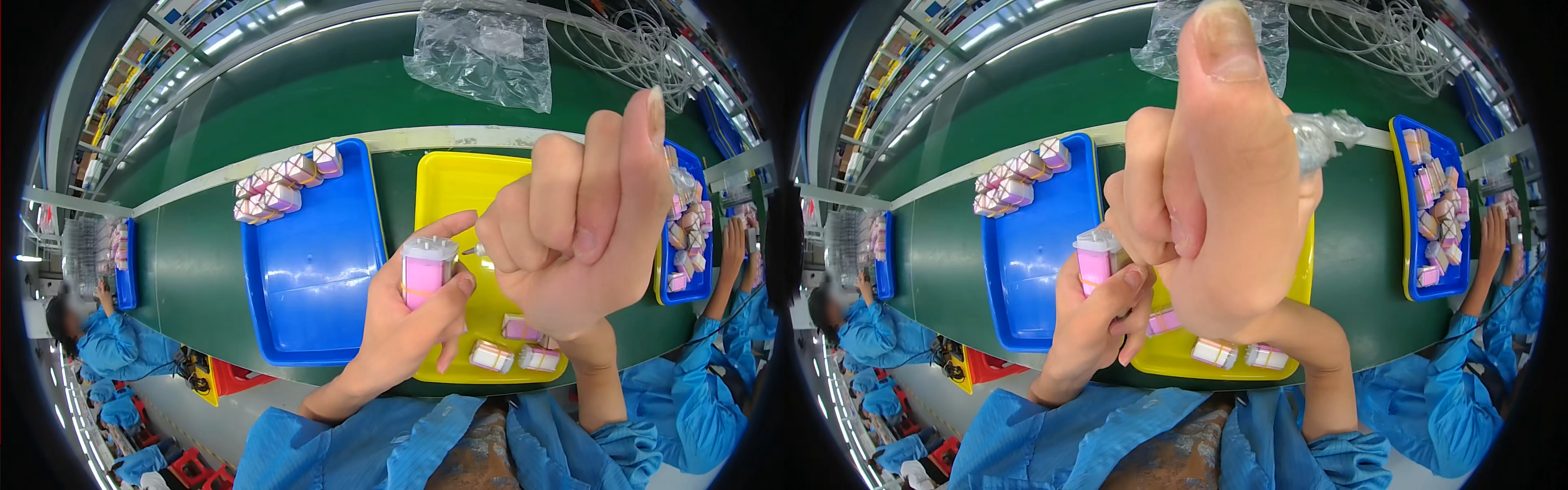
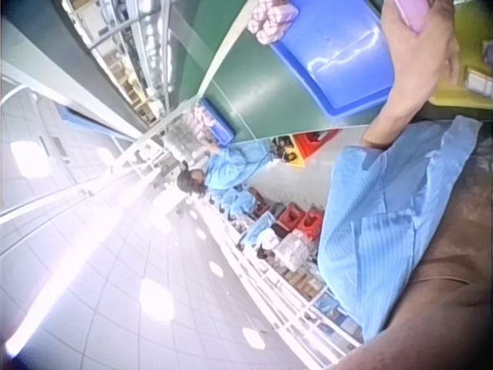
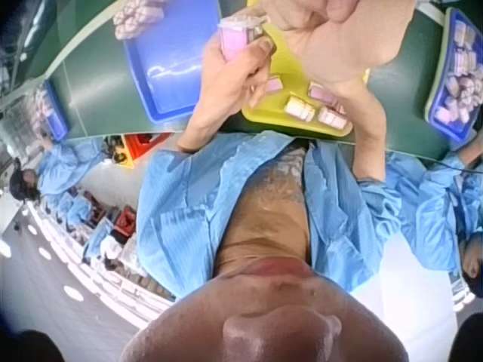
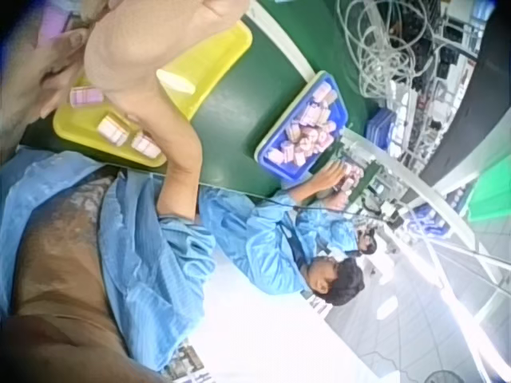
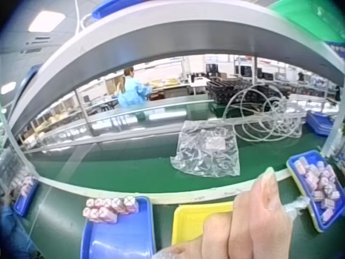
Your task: The person takes bundled components from a yellow tray, applies adhesive to their ends using a handheld tool, places the assemblies into a blue tray, and slides the filled tray down the assembly line to another worker.
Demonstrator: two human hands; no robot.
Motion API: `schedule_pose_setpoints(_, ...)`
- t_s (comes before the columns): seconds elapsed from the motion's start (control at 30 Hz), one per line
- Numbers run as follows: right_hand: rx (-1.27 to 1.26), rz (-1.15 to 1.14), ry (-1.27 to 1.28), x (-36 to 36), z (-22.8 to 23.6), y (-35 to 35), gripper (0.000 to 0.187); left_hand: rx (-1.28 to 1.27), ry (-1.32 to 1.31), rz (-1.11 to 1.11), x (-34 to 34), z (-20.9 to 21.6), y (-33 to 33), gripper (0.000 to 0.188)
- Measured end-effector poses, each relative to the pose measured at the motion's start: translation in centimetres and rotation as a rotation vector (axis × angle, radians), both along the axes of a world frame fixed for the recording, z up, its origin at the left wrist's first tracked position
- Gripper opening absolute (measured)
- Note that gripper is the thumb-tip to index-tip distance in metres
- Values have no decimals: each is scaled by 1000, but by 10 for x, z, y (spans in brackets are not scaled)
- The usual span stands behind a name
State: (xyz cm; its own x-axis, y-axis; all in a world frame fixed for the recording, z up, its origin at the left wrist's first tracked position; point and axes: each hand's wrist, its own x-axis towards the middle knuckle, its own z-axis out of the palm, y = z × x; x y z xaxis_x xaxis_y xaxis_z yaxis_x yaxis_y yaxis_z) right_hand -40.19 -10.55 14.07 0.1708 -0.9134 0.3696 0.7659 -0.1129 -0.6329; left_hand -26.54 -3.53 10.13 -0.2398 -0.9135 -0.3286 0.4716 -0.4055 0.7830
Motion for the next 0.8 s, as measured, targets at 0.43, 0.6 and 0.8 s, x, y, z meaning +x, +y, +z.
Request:
schedule_pose_setpoints(0.43,-83,59,78,-1,5,11,50,-25,-17,-39,-2,8,4,48)
schedule_pose_setpoints(0.6,-15,-122,103,22,16,17,44,-71,-90,13,-2,4,8,48)
schedule_pose_setpoints(0.8,101,-170,201,18,14,10,43,-137,-174,13,-1,1,2,50)
